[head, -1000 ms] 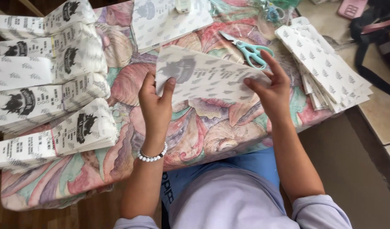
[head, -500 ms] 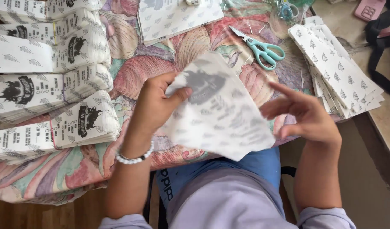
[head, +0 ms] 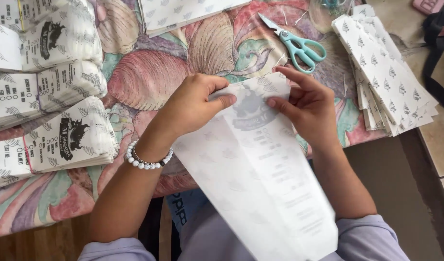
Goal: Folding printed paper sheets into specific shapes and stacking them neatly on a work table.
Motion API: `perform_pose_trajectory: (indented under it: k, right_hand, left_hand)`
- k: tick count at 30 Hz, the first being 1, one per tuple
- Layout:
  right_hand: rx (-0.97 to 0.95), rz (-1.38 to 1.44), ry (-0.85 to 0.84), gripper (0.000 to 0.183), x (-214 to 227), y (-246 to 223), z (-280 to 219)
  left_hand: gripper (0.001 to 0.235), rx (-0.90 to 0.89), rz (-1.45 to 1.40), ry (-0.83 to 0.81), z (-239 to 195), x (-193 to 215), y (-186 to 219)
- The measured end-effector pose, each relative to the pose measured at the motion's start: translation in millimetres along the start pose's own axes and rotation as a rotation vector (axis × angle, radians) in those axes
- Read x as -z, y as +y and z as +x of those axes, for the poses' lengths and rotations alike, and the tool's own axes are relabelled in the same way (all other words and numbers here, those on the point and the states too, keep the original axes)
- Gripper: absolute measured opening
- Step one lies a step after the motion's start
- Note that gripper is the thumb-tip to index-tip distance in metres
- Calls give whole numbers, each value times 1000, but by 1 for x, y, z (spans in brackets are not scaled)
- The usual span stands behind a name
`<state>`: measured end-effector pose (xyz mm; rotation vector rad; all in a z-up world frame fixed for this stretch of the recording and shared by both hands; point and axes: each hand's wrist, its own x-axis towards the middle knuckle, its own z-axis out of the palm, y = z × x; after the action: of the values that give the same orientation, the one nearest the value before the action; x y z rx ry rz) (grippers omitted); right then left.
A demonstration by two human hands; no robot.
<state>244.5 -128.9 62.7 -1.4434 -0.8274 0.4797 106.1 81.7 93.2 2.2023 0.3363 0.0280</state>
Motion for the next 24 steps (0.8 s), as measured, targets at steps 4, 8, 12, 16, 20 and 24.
perform_pose_trajectory:
  k: [4, 8, 12, 16, 20, 24]
  right_hand:
    - [7, 8, -8, 52, 4, -2, -5]
    - [-28, -11, 110, 50, 13, -3, -26]
    - [28, -82, 179, 52, 22, -8, -50]
    - [63, -123, 175, 48, 29, -15, -56]
    - [-34, -1, -202, 97, 38, -21, -51]
    - [-127, -121, -85, 86, 32, -46, -44]
  left_hand:
    - [31, -19, -12, 53, -1, -2, 2]
    - [15, -63, -25, -25, -23, 5, 31]
    - [25, -110, -12, -41, -43, 6, 51]
    - [14, -225, 41, -32, -49, -3, 52]
    - [15, -298, 117, 120, -49, -7, 52]
    - [17, -323, 119, 269, -51, -5, 52]
